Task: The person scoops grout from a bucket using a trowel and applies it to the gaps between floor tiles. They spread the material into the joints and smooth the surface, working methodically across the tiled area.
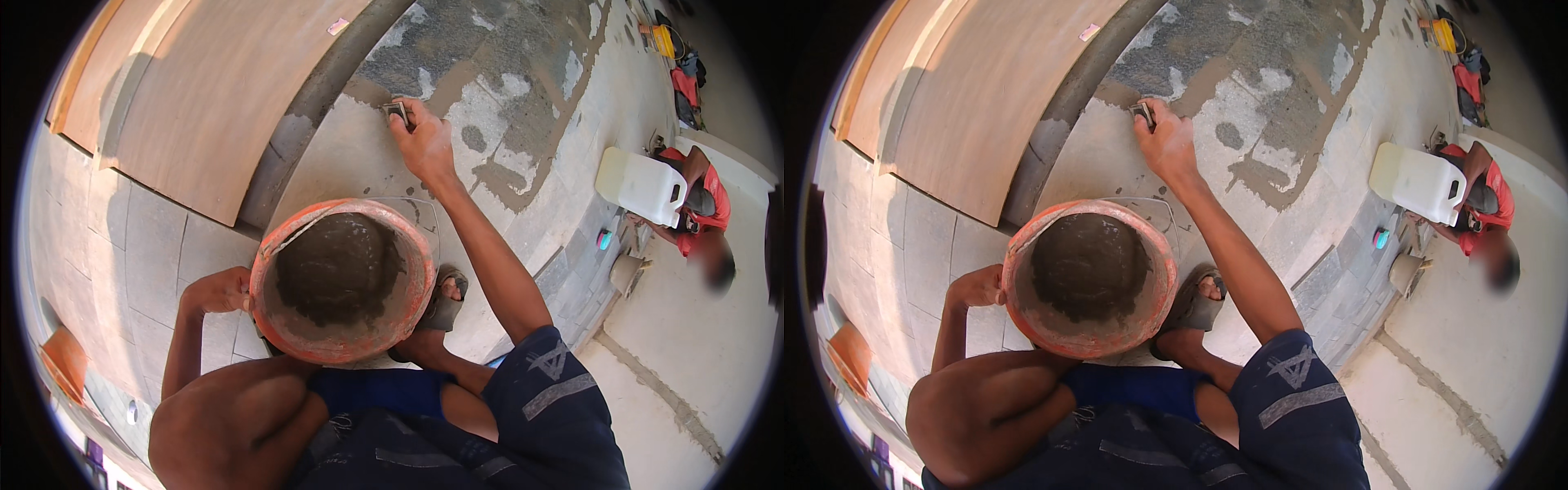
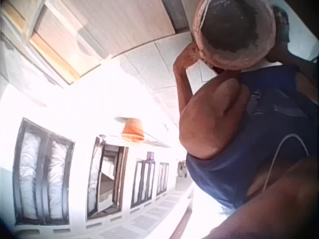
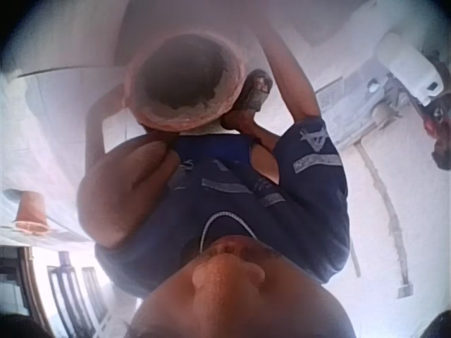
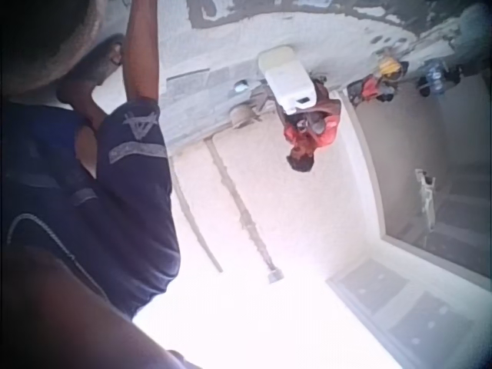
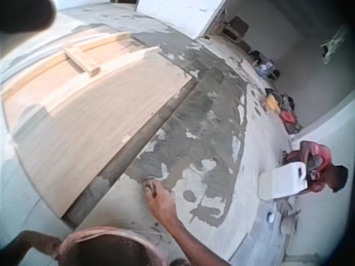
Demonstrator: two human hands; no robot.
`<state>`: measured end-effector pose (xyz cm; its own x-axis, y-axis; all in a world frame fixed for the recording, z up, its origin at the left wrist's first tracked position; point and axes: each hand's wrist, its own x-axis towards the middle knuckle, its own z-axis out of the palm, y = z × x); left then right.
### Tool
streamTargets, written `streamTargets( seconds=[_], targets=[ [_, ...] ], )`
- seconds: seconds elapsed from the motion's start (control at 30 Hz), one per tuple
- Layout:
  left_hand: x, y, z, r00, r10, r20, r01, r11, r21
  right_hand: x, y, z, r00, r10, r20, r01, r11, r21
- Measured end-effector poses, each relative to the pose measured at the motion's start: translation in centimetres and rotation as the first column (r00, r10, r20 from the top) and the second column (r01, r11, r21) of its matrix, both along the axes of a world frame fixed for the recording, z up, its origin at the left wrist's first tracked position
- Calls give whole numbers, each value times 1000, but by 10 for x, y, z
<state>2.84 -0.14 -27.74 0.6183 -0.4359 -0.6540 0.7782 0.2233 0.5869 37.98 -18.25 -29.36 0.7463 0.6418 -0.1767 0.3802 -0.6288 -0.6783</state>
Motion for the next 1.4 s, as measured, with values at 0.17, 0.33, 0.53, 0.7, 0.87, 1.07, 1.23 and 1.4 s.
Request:
streamTargets(
  seconds=[0.17, 0.33, 0.53, 0.7, 0.87, 1.07, 1.23, 1.4],
  targets=[
    [0, -3, 7, 998, 62, 12, -62, 997, 33, 16, -13, 18, 993, 46, -106, -44, 999, 27],
    [3, -10, 20, 992, 118, -34, -115, 990, 84, 41, -27, 31, 956, 254, 149, -257, 966, 4],
    [1, -9, 15, 989, 142, 32, -143, 989, 41, 40, -27, -7, 697, 563, 444, -554, 816, -165],
    [-3, -13, 13, 988, 150, 34, -152, 986, 66, 61, -38, 23, 632, 735, 246, -638, 673, -373],
    [-3, -8, 17, 994, 110, 25, -111, 993, 52, 74, -59, 33, 668, 741, 65, -648, 622, -440],
    [-3, -12, 19, 990, 143, 13, -143, 990, 20, 76, -64, 70, 940, 319, -119, -338, 917, -211],
    [-4, -8, 15, 995, 101, 16, -101, 994, 40, 63, -61, 48, 997, 76, -2, -76, 997, -30],
    [-3, -8, 11, 994, 99, 47, -101, 994, 37, 29, -59, 22, 887, 380, 261, -336, 921, -200]
  ],
)
